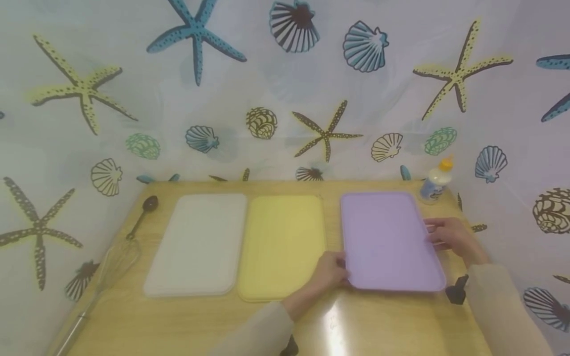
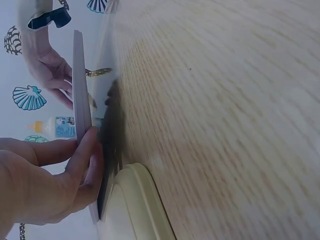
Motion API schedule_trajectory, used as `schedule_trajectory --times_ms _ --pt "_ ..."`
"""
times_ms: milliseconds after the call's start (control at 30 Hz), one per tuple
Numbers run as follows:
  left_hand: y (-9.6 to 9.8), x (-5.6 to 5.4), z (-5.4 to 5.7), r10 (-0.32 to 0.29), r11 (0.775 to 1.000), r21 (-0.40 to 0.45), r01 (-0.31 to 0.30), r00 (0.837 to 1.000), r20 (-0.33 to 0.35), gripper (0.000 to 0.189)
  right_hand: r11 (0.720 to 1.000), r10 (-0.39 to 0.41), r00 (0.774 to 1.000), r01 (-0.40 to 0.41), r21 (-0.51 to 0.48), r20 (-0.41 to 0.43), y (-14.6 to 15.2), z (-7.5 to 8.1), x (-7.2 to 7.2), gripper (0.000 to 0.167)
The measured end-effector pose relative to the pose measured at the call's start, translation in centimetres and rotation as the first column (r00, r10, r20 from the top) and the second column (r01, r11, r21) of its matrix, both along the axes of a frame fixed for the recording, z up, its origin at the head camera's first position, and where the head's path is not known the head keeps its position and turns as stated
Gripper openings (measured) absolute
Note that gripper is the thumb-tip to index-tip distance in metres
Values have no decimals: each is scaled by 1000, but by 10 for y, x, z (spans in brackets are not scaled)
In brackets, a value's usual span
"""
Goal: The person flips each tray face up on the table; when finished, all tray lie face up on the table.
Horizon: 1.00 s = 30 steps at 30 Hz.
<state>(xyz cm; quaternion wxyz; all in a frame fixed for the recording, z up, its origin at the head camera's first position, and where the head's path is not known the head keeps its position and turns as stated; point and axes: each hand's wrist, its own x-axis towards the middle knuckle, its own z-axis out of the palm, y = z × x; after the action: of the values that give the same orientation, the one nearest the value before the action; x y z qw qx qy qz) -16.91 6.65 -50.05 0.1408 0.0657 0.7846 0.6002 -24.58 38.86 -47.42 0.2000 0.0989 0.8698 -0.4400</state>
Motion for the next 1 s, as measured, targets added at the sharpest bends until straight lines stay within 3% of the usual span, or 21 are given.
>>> schedule_trajectory --times_ms 133,300,433,667,833,1000 --pt "5 -2 0 1 994 -112 -7 999 -51 27 1000 12 1000 -12 23 2 2 -5 -2 62" --pt "8 -2 -2 -5 966 -256 -31 990 -140 18 995 71 997 -72 71 4 0 -7 -6 61" --pt "12 -2 -6 2 955 -291 -62 979 -202 18 992 74 997 -74 103 2 -1 -7 -10 63" --pt "19 -1 -14 -6 913 -394 -109 960 -279 25 986 56 998 -51 160 -21 -2 -14 -17 62" --pt "23 0 -15 -14 904 -410 -119 951 -308 24 971 73 993 -49 233 -96 -7 -16 -16 62" --pt "26 2 -14 -6 900 -417 -129 952 -307 25 955 89 991 -57 290 -98 -13 -14 -15 59"
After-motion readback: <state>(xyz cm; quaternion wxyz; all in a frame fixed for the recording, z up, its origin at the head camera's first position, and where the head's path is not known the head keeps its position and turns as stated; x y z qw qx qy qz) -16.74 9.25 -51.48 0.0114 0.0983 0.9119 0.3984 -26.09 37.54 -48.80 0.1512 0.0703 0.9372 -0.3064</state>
